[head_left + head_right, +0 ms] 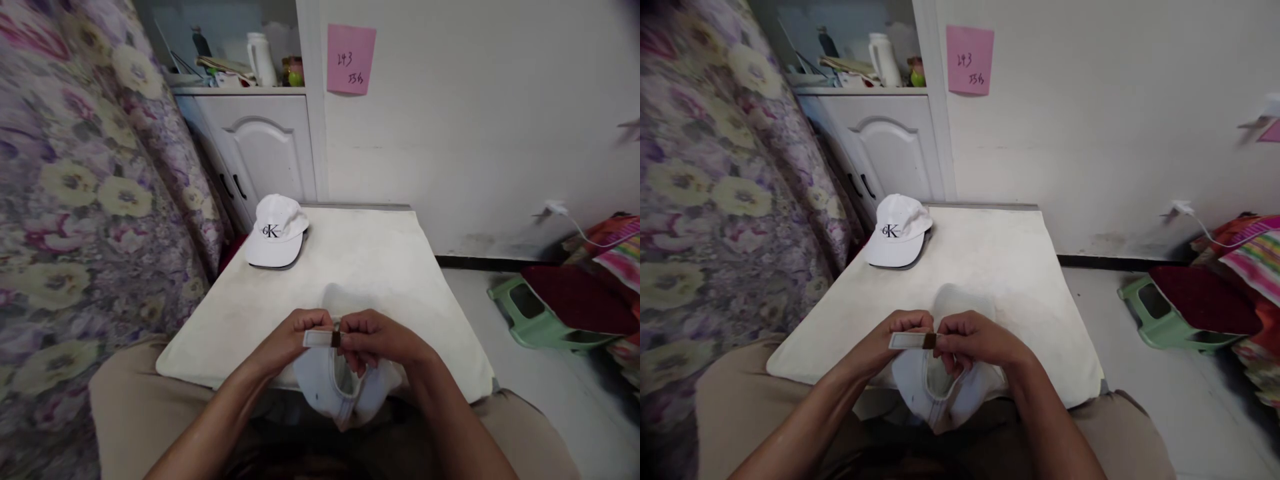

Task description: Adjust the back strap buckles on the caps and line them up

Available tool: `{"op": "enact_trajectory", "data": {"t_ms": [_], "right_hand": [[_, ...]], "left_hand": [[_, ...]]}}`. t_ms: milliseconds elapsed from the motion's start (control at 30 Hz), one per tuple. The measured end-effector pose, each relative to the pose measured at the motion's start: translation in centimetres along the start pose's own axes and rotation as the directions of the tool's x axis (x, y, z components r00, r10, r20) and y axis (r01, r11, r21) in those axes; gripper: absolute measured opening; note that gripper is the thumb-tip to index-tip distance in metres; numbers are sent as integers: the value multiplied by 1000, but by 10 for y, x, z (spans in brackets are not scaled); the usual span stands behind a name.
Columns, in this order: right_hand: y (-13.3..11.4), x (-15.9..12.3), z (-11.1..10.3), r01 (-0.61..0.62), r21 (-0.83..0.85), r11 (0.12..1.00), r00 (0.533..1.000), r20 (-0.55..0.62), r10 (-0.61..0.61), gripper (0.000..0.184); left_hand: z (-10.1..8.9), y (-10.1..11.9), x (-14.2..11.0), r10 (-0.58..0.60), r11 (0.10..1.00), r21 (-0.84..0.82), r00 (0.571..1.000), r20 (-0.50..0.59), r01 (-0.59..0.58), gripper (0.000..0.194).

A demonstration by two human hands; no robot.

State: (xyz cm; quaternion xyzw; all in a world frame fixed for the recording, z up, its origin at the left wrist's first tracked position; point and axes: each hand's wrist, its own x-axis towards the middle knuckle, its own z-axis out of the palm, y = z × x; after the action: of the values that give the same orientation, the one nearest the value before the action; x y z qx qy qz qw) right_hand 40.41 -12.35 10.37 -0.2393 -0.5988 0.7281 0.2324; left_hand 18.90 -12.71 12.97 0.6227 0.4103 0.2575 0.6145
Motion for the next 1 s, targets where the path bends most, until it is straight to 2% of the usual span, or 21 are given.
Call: {"op": "enact_trajectory", "data": {"t_ms": [100,400,700,867,1000], "right_hand": [[2,0,0,-14,12,1000,1000,15,14,32],[-1,1,-1,-19,28,999,1000,19,18,32],[-6,4,8,-82,-132,988,994,-87,71,38],[-7,5,10,-102,-107,989,989,-119,89,41],[-6,4,7,-77,-97,992,988,-142,63,39]], "left_hand": [[1,0,1,1,1000,23,1000,20,-2,27],[0,5,-2,19,998,69,999,-34,-17,26],[4,8,-2,12,994,104,1000,8,-12,27],[5,8,-4,15,994,110,1000,11,-16,31],[2,5,-4,-25,999,23,998,54,23,35]]}}
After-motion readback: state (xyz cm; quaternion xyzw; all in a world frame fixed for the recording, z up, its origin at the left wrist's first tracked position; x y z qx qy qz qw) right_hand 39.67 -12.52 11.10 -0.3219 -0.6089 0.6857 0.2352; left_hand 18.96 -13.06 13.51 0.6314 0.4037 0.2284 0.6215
